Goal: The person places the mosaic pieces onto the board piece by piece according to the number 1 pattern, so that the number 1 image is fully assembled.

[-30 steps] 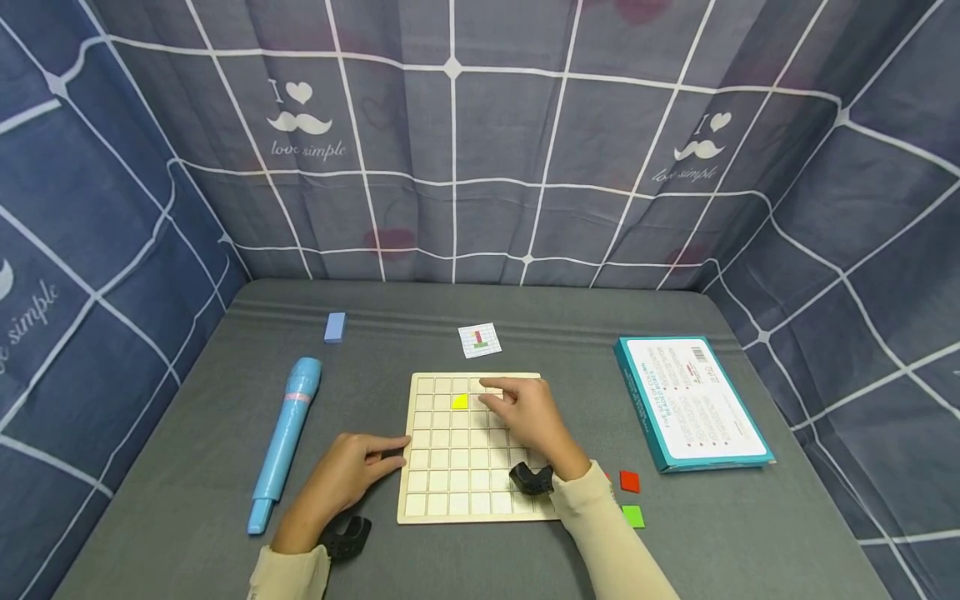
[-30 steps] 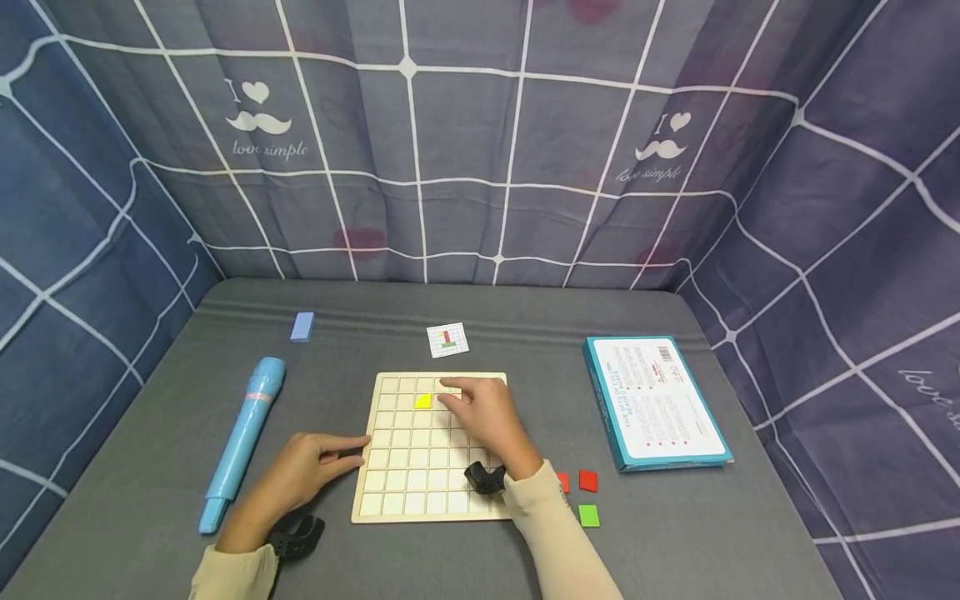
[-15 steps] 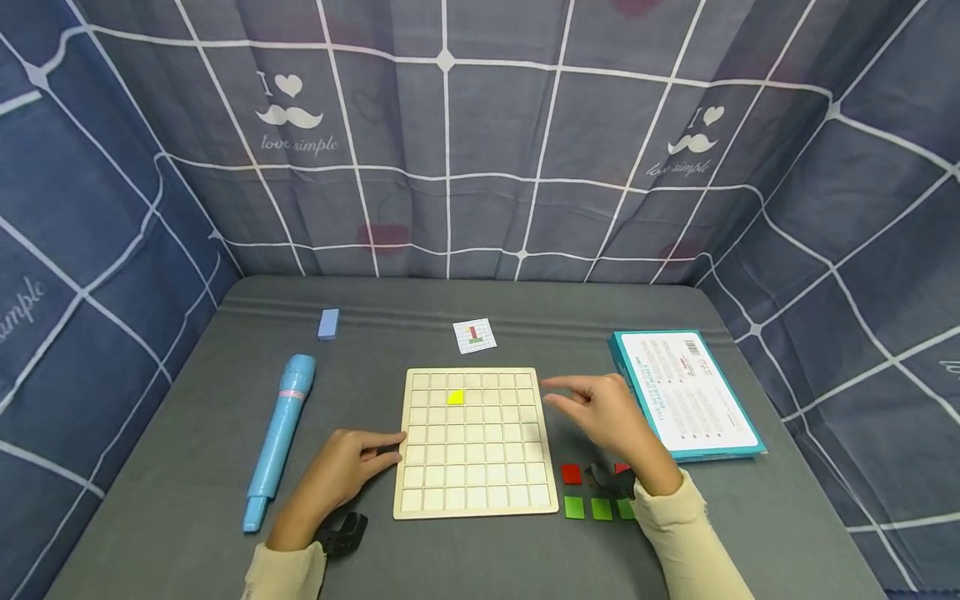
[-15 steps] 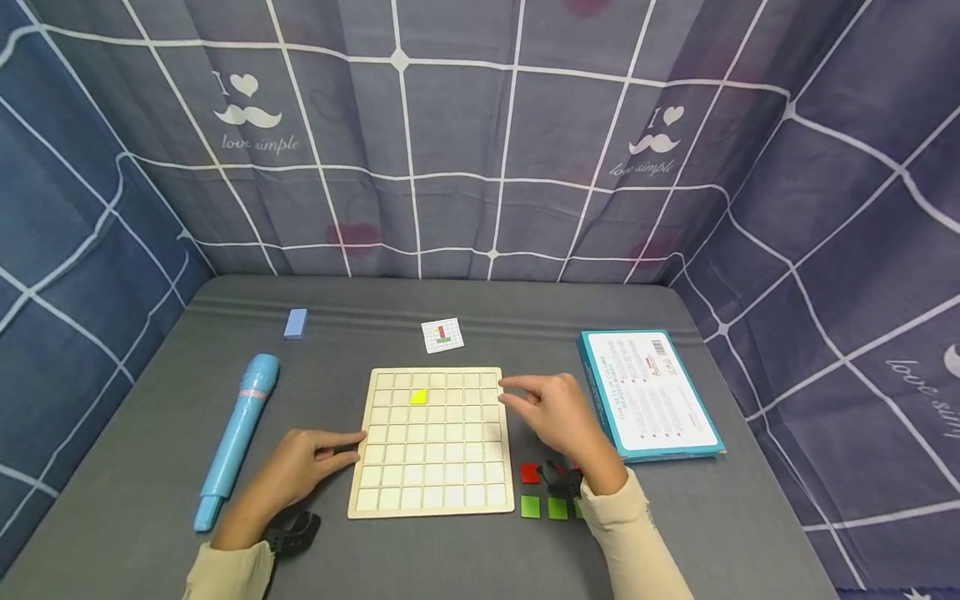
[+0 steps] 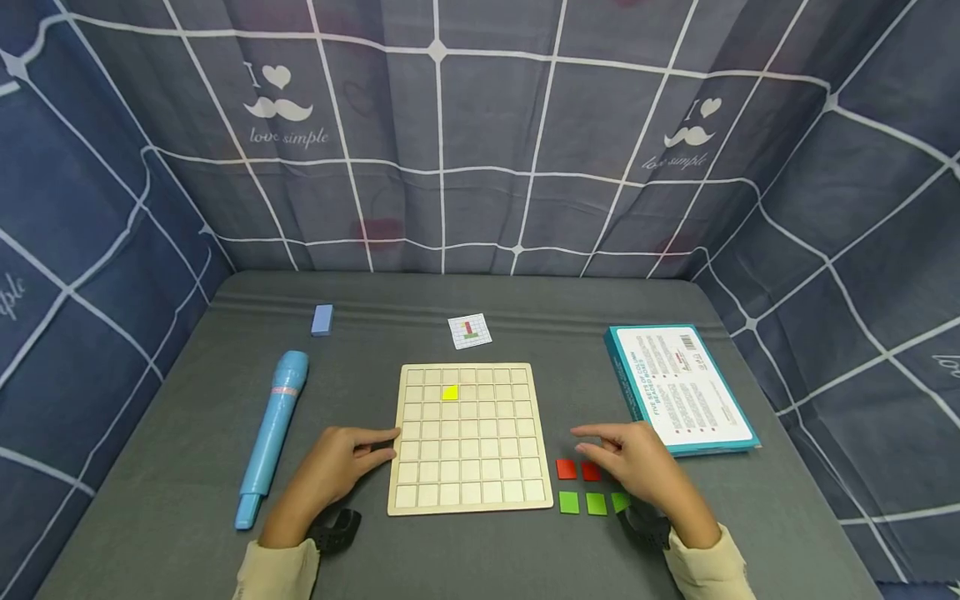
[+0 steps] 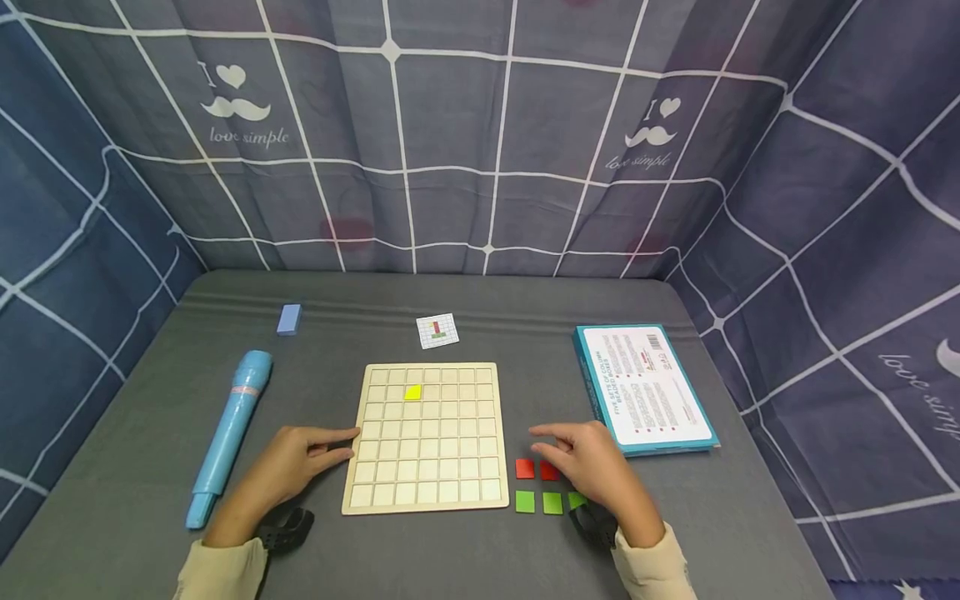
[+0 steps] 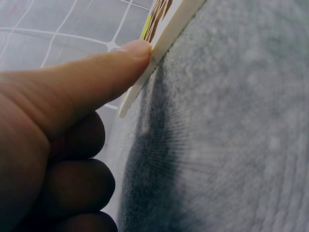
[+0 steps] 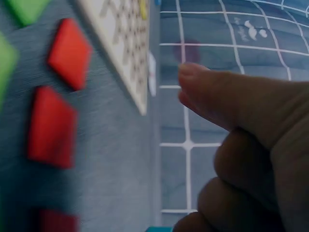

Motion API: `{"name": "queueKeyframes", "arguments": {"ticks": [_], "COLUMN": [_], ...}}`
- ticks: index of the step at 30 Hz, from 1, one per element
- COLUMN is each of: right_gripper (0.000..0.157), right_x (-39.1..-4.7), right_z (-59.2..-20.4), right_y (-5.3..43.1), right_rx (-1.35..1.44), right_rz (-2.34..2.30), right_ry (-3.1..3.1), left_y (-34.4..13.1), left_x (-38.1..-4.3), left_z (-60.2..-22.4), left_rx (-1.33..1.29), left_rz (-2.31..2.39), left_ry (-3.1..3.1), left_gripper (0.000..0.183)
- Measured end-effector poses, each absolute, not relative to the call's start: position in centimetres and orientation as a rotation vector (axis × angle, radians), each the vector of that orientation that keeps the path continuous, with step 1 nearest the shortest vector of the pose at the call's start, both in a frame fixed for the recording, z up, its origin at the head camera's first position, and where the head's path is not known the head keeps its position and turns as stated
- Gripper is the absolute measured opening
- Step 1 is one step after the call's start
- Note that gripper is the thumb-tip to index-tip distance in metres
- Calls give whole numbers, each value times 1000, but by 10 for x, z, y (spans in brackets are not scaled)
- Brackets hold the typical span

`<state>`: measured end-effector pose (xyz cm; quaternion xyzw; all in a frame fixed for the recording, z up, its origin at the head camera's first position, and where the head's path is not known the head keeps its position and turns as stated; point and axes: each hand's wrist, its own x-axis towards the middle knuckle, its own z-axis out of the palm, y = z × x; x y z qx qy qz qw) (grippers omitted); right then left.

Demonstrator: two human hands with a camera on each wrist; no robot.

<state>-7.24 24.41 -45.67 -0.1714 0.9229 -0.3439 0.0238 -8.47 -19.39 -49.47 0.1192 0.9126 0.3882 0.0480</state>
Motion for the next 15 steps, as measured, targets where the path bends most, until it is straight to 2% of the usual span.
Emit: {"name": "queueKeyframes", "arguments": {"ticks": [15], "right_gripper": [28], "right_x": [-53], "right_z": [-488], "right_y": [251], "right_rx": [-356], "right_rz": [-1030], "right_ry": [2778], "left_y": [-193], "left_x": [-85], "left_z": [-494], "left_rx": [356], "left_rz": [1155], "left_ry": [2785], "left_gripper": [34]}}
